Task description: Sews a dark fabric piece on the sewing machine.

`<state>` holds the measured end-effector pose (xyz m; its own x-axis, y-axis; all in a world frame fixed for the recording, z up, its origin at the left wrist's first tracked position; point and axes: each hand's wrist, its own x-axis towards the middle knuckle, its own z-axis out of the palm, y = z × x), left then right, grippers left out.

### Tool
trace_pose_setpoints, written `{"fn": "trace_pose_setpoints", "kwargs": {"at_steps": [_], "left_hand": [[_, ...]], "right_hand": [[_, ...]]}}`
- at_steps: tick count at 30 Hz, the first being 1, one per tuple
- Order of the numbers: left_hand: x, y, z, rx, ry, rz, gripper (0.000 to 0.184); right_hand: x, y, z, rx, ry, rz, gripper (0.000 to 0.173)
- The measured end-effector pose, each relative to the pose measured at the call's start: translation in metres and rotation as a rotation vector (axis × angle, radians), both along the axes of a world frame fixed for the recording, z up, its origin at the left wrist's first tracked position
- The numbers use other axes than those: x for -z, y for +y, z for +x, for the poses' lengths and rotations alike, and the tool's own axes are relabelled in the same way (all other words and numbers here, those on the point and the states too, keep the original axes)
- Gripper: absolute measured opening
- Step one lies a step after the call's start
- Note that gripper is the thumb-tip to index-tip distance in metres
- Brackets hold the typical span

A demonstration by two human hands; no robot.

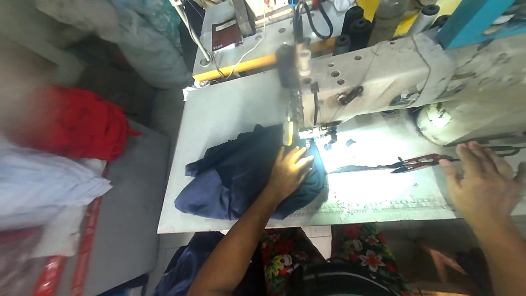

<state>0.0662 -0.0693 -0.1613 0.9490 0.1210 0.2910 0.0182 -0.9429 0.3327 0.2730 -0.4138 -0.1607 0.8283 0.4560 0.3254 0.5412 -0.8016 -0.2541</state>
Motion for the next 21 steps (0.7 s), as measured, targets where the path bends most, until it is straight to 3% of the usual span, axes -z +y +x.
{"fn": "trace_pose_setpoints", "kwargs": {"at_steps": [14, 18, 21], "left_hand": [[0.000, -0.002, -0.005, 0.007, -0.004, 0.014, 0.031], [0.000, -0.001, -0.005, 0.013, 0.001, 0.008, 0.030], [0.000, -0.002, -0.004, 0.017, 0.003, -0.001, 0.031]], "right_hand": [[-0.006, 0.004, 0.002, 0.063, 0.018, 0.038, 0.065], [-0.030, 0.022, -0.008, 0.099, 0.030, 0.111, 0.065], [-0.041, 0.064, -0.045, -0.134, -0.033, 0.172, 0.056]]}}
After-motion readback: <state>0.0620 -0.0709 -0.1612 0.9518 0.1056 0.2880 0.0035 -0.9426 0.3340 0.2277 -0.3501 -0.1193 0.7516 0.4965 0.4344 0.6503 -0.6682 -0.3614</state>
